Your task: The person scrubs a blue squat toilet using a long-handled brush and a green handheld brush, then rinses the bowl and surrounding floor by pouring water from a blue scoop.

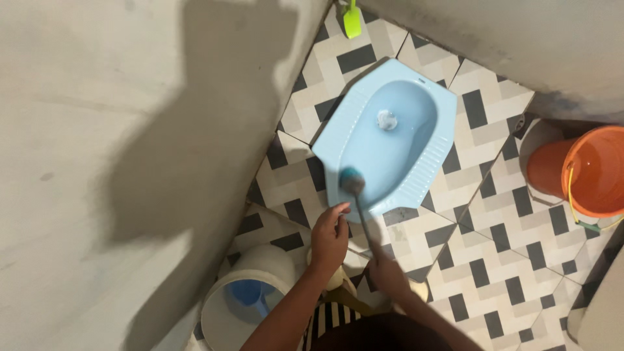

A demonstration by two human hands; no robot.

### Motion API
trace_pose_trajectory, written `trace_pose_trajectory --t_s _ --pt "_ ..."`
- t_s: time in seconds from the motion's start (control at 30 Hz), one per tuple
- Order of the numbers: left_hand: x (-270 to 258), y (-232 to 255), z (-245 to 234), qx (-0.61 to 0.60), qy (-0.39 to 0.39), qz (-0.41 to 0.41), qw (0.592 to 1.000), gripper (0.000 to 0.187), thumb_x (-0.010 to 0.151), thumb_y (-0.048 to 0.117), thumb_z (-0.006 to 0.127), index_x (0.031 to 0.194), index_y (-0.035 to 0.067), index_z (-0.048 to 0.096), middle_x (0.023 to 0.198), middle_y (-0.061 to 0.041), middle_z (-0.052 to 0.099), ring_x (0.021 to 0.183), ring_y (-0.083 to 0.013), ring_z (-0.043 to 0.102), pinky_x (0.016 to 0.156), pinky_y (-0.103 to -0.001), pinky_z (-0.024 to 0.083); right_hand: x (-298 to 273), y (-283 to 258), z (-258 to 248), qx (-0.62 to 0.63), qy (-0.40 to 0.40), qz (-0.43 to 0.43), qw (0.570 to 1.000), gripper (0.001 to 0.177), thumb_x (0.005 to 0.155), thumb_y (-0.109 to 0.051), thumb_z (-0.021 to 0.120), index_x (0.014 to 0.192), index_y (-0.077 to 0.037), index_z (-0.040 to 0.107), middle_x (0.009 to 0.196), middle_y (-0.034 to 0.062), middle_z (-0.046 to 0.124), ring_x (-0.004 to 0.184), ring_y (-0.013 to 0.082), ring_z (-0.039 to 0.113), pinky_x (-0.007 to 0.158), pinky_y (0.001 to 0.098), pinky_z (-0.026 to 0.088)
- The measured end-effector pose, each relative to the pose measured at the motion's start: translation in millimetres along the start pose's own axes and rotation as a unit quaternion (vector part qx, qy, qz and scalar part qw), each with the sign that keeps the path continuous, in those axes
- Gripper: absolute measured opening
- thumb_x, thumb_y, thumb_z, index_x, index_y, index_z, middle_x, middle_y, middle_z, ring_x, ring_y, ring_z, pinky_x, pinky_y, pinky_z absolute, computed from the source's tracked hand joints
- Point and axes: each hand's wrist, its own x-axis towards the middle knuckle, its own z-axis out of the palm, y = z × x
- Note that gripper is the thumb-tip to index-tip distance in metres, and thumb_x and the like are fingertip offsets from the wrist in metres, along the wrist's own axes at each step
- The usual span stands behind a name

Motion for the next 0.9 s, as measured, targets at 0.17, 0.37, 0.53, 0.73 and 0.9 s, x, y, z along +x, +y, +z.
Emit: trace_pose_trajectory --t_s 0.17,0.37,0.53,0.73,0.9 --pt "-5 3 1 -0.006 -0.008 -0.049 0.999 0.03 0.1 0.002 0.057 0.127 0.009 0.066 0.113 -0.008 0.073 0.082 -0.0192 0.069 0.068 -0.031 0.054 -1 3 -24 -0.169 -0.121 0.088 0.974 0.069 0.104 -0.025 0.04 0.164 -0.024 0.007 0.097 0.018 0.073 0.085 0.0316 0.075 0.081 0.0494 0.061" --pt "-26 -9 15 -0.024 0.018 -0.004 1.0 0.029 0.099 0.001 0.057 0.127 0.006 0.065 0.114 -0.011 0.072 0.097 -0.0213 0.071 0.079 -0.032 0.056 155 7 -102 -0.158 -0.001 0.105 0.982 0.059 0.104 -0.022 0.032 0.162 -0.019 0.024 0.124 0.0252 0.069 0.112 0.0403 0.069 0.096 0.0527 0.054" --pt "-42 -9 20 -0.02 0.029 -0.031 0.999 0.028 0.1 0.0 0.058 0.126 0.004 0.067 0.113 -0.012 0.073 0.098 -0.0231 0.072 0.081 -0.032 0.057 144 22 -89 -0.144 0.008 0.061 0.988 0.044 0.112 -0.033 0.028 0.146 -0.014 0.049 0.126 0.0249 0.069 0.113 0.0404 0.068 0.098 0.0548 0.053" --pt "-64 2 36 -0.004 0.047 -0.019 0.999 0.033 0.097 -0.002 0.057 0.128 0.003 0.066 0.117 -0.012 0.073 0.105 -0.024 0.071 0.081 -0.033 0.057 -10 41 -42 -0.298 -0.123 -0.024 0.946 0.079 0.099 -0.016 0.041 0.166 -0.016 0.0 0.099 0.0211 0.072 0.084 0.0335 0.075 0.077 0.0489 0.062" --pt "-79 4 51 -0.016 0.07 0.001 0.997 0.031 0.099 -0.002 0.058 0.129 0.004 0.066 0.118 -0.01 0.073 0.105 -0.0211 0.073 0.083 -0.031 0.059 76 84 -104 -0.403 0.011 -0.052 0.914 0.068 0.101 -0.018 0.041 0.163 -0.008 0.017 0.102 0.0129 0.075 0.083 0.0282 0.076 0.074 0.0486 0.06"
